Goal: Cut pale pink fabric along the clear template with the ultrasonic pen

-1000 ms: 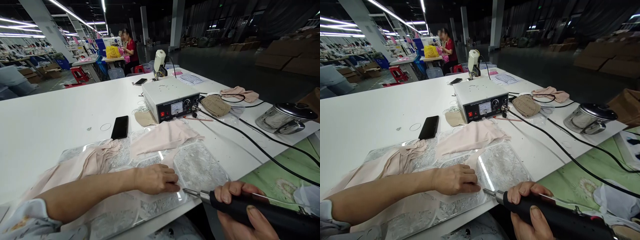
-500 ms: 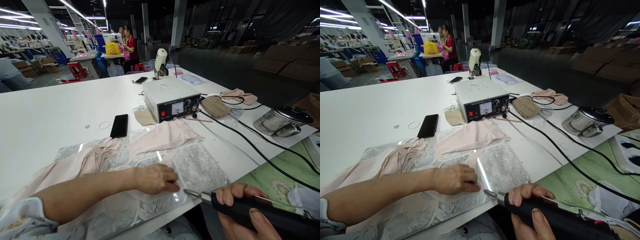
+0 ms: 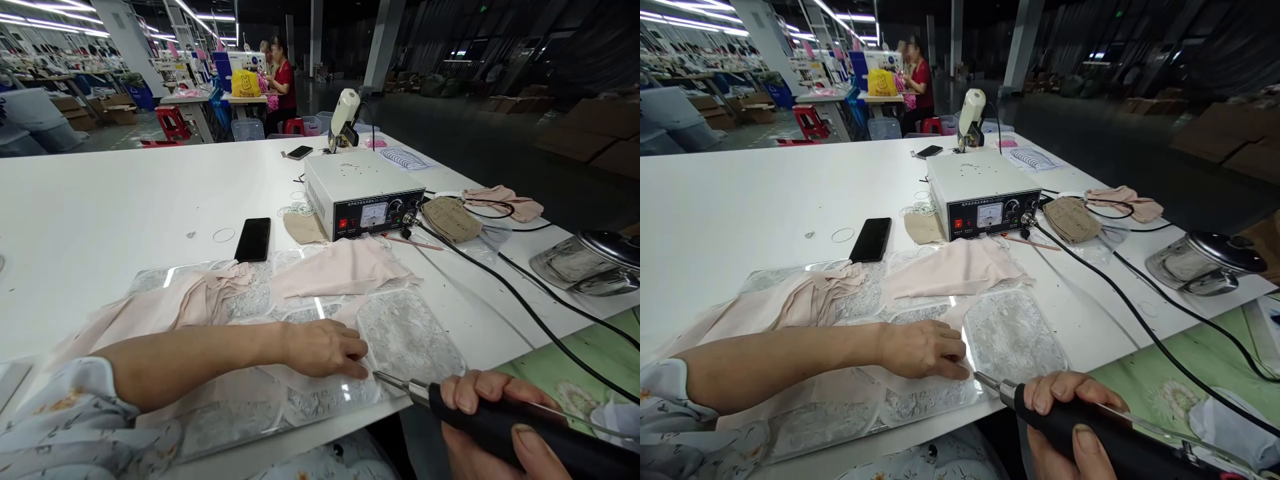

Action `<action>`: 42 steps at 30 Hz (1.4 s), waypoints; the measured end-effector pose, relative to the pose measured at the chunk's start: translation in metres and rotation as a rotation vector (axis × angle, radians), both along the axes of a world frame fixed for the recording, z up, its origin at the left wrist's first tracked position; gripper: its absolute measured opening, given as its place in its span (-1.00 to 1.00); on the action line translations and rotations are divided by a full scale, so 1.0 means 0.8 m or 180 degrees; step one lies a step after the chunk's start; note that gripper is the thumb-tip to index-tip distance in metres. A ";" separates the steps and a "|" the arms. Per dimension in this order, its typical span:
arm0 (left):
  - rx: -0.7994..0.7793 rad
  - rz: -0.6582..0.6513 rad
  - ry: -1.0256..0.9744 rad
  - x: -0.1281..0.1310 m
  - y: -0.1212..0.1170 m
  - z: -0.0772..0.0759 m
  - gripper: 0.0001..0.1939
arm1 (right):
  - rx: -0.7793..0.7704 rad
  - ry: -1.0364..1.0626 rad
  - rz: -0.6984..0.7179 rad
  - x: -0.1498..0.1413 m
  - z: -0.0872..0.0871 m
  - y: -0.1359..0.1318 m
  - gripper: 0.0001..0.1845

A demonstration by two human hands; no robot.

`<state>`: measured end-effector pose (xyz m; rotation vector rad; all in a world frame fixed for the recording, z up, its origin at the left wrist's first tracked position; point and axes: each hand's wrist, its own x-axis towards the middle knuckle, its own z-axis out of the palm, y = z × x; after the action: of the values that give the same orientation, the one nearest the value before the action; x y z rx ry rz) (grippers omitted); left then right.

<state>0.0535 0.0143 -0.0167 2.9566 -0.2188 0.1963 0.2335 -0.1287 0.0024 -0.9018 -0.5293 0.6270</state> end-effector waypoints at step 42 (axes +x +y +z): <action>0.0106 0.0008 -0.0089 0.000 -0.001 0.003 -0.84 | 0.0191 -0.0637 0.0380 -0.007 0.006 0.002 -0.87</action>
<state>0.0533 0.0138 -0.0146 2.9888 -0.2243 0.2368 0.2275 -0.1268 0.0068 -0.8856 -0.7823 0.6288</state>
